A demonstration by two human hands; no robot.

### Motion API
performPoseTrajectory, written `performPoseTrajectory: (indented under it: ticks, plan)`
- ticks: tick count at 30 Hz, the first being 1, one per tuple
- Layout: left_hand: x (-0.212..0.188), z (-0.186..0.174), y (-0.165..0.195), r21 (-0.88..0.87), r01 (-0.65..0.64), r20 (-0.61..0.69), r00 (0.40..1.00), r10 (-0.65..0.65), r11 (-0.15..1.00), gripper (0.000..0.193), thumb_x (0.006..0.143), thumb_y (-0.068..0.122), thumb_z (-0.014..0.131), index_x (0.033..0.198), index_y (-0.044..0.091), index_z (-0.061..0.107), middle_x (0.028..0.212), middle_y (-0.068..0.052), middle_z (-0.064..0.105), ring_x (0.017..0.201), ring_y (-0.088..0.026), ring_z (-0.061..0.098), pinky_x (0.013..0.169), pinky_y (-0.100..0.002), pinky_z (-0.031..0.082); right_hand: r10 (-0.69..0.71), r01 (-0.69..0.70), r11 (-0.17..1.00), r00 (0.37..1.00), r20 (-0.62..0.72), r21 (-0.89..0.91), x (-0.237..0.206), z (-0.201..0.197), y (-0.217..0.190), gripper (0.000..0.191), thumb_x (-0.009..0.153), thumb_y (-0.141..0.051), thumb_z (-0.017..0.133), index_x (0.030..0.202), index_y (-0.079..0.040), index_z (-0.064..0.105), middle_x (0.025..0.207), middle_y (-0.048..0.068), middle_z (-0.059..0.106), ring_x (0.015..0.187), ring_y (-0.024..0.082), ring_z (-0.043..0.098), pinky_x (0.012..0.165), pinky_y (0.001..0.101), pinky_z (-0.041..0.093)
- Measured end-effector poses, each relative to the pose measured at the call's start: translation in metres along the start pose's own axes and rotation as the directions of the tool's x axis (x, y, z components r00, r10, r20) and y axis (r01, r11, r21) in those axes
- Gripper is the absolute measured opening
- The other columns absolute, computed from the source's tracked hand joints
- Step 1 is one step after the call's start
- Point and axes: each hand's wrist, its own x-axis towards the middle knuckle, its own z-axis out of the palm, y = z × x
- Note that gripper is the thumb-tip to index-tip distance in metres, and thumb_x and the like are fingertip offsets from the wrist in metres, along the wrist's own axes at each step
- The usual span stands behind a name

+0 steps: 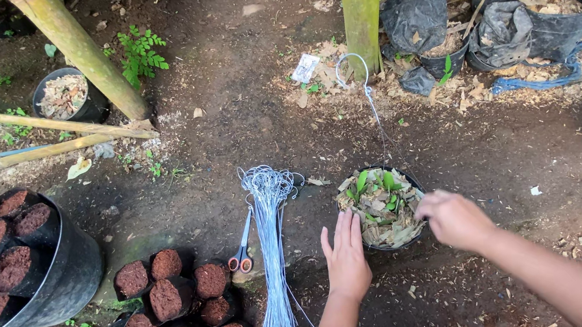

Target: The person takes lengths of wire from a bundle, bends each into a hook shape by hand, and attaches the wire hangers to the rims of potted plants. They then carry the potted plants and hang them from a bamboo frame with other finished pots.

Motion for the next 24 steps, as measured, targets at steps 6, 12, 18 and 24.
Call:
performPoseTrajectory:
  ticks: [6,12,18,24]
  plan:
    - [0.004,-0.020,0.007,-0.057,0.028,-0.040,0.999,-0.030,0.998,0.082,0.073,-0.010,0.059,0.151,0.004,0.036,0.161,-0.013,0.033,0.153,-0.026,0.025,0.122,-0.058,0.008,0.189,0.004,0.933,0.844,-0.501,0.359,0.063,-0.116,-0.029,0.017,0.101,-0.014,0.060,0.111,-0.011,0.073,0.115,0.010,0.073,0.094,0.021,0.071,0.080,0.0331,0.057]
    - [-0.003,-0.042,0.020,-0.095,0.032,-0.031,0.999,-0.036,0.995,0.084,0.074,-0.010,0.059,0.153,0.003,0.033,0.162,-0.014,0.032,0.153,-0.026,0.024,0.122,-0.058,0.008,0.056,0.173,0.906,0.856,-0.514,0.387,0.138,-0.186,-0.071,0.050,0.110,-0.023,0.055,0.154,-0.002,0.043,0.140,0.015,0.066,0.129,0.027,0.059,0.109,0.0404,0.043]
    - [-0.016,-0.068,0.021,-0.048,0.086,0.006,0.996,-0.085,0.995,0.087,0.074,-0.006,0.062,0.154,0.002,0.030,0.162,-0.016,0.029,0.153,-0.029,0.024,0.121,-0.060,0.010,0.039,0.129,0.854,0.950,-0.309,0.504,0.125,-0.202,-0.104,0.031,0.104,-0.025,0.060,0.126,-0.005,0.069,0.118,0.010,0.070,0.104,0.019,0.064,0.090,0.0350,0.051]
    - [-0.045,-0.091,0.035,-0.090,0.111,0.052,0.993,-0.106,0.990,0.086,0.076,-0.001,0.065,0.154,0.002,0.029,0.161,-0.016,0.028,0.152,-0.029,0.024,0.121,-0.060,0.010,0.194,0.055,0.750,0.934,-0.298,0.659,0.069,-0.222,-0.113,0.020,0.105,-0.020,0.059,0.101,-0.005,0.071,0.084,0.000,0.069,0.070,0.007,0.059,0.064,0.0244,0.050]
